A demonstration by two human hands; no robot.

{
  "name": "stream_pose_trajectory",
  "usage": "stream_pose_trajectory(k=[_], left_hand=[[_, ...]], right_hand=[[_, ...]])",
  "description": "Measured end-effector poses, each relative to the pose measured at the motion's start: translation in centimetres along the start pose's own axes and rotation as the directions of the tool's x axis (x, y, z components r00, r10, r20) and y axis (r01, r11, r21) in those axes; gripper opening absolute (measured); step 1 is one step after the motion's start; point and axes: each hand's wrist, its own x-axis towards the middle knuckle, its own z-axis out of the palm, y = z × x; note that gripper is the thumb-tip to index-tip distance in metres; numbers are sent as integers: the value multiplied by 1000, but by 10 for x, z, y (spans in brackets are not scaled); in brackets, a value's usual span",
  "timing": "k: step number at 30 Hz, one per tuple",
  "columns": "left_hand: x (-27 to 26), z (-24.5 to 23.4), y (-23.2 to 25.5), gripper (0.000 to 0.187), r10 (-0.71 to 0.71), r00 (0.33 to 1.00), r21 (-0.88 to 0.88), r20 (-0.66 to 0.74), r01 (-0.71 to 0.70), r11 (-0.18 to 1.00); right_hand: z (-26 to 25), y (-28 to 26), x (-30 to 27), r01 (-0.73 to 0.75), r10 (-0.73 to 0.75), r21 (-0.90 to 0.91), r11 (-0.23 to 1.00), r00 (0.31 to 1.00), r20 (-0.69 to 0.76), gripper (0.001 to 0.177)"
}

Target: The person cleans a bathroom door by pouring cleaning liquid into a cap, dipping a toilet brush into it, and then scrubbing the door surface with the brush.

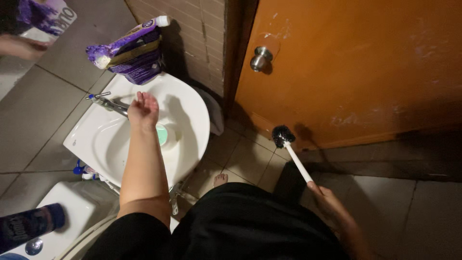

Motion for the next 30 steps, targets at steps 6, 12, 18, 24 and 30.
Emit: stream_pose_trajectory(k=[6, 12, 18, 24, 30], left_hand=[[34, -42, -1, 19, -182, 929, -62, 321, 213, 975], [35, -99, 22, 20, -290, 917, -267, 274, 362, 893], [54, -71, 30, 22, -9, 1000, -261, 23, 15, 965], [28, -25, -55, 11, -74, 953, -4, 294, 79, 997], [-60, 217, -229, 44, -281, 591, 208, 756, 190, 960]], right_hand=[[-2, 3, 15, 67, -66, -94, 993, 998, 14, 71], [7, -11, 20, 14, -16, -95, 995, 1000, -23, 74], [14, -26, 9, 45, -44, -119, 992, 999, 11, 74], [23, -35, -8, 45, -41, -216, 975, 999, 22, 84], [21, -13, 17, 113, -101, -215, 970, 993, 66, 87]])
